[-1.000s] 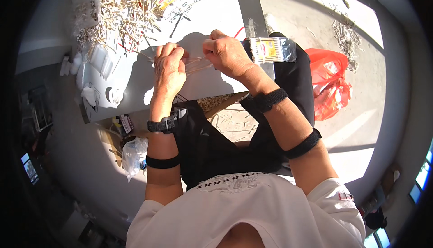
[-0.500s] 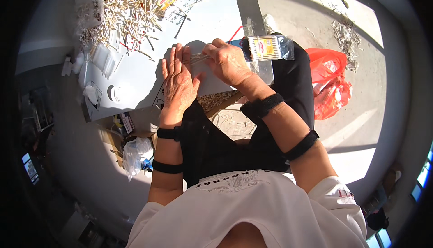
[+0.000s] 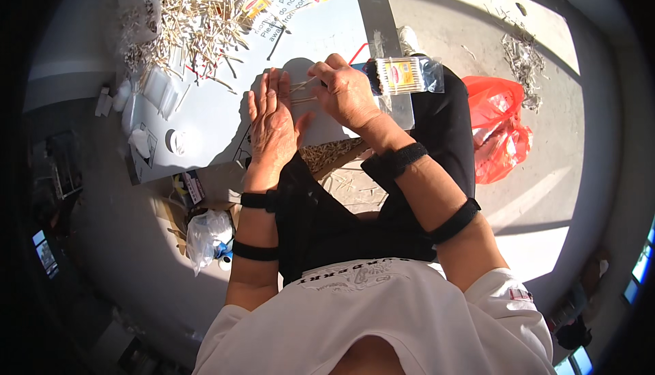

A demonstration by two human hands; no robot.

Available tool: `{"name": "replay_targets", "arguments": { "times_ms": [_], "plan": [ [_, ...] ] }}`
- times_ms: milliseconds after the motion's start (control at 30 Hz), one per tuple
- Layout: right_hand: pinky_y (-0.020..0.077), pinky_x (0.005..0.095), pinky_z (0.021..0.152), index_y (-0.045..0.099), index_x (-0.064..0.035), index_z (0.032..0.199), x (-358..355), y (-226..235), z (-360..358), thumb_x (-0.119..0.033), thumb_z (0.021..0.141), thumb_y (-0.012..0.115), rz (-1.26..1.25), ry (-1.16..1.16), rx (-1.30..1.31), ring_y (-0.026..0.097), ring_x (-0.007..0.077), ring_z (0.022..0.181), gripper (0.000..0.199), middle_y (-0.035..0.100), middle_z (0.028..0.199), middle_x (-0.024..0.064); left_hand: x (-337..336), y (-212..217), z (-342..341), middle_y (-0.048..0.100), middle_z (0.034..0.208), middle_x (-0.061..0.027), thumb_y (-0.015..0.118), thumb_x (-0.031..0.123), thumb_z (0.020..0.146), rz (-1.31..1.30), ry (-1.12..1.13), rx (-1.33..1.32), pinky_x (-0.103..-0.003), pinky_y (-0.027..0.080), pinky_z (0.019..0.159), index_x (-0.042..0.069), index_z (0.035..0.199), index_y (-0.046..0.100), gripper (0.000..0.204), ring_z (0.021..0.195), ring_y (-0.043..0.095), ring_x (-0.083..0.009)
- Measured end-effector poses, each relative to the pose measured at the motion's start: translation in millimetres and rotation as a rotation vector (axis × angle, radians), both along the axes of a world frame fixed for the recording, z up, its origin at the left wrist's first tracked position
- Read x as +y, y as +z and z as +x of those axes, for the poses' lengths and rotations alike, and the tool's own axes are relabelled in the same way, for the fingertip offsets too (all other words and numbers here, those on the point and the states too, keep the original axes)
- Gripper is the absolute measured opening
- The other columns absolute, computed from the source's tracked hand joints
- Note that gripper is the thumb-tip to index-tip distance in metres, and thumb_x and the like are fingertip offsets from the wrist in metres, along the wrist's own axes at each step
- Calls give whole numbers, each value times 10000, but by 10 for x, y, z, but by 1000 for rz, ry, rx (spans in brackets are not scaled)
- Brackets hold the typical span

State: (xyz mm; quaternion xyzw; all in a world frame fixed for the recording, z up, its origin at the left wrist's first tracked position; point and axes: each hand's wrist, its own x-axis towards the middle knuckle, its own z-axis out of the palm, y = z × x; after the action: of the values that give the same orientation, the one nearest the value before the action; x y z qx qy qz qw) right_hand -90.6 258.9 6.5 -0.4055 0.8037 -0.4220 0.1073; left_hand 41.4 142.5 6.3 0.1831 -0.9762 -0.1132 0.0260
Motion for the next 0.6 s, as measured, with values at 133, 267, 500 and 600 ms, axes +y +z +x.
{"name": "replay_targets", "arguments": {
  "times_ms": [133, 267, 500, 600],
  "plan": [
    [529, 376, 704, 658, -61, 878, -30, -7, -42, -65, 753, 694, 78, -2, 65, 645, 306, 805, 130, 609, 894, 90, -3, -34, -6, 238, 1560, -148, 643, 430, 864, -2, -1, 28, -499, 98, 1185, 10, 1492, 253, 850, 1467, 164, -283],
    [526, 384, 702, 661, -54, 860, -5, -23, -27, -56, 757, 685, 110, 50, 64, 642, 308, 796, 106, 608, 880, 94, 3, -44, -3, 236, 1561, -150, 641, 442, 862, 24, 11, 53, -500, 99, 1185, 6, 1490, 253, 857, 1466, 168, -284],
    [530, 368, 718, 674, -66, 933, -52, 27, 39, -80, 755, 694, 61, 12, 6, 649, 307, 811, 179, 609, 921, 106, -13, -47, 6, 238, 1559, -153, 645, 445, 858, 21, 13, 49, -498, 106, 1183, 8, 1482, 276, 846, 1464, 175, -283],
    [536, 361, 720, 679, -73, 963, -132, 21, 53, -100, 749, 713, 21, 16, 65, 655, 299, 820, 219, 608, 959, 106, -31, -74, 24, 241, 1556, -159, 655, 420, 858, 9, -8, 79, -505, 119, 1178, 7, 1479, 282, 835, 1459, 187, -295]
  ]
}}
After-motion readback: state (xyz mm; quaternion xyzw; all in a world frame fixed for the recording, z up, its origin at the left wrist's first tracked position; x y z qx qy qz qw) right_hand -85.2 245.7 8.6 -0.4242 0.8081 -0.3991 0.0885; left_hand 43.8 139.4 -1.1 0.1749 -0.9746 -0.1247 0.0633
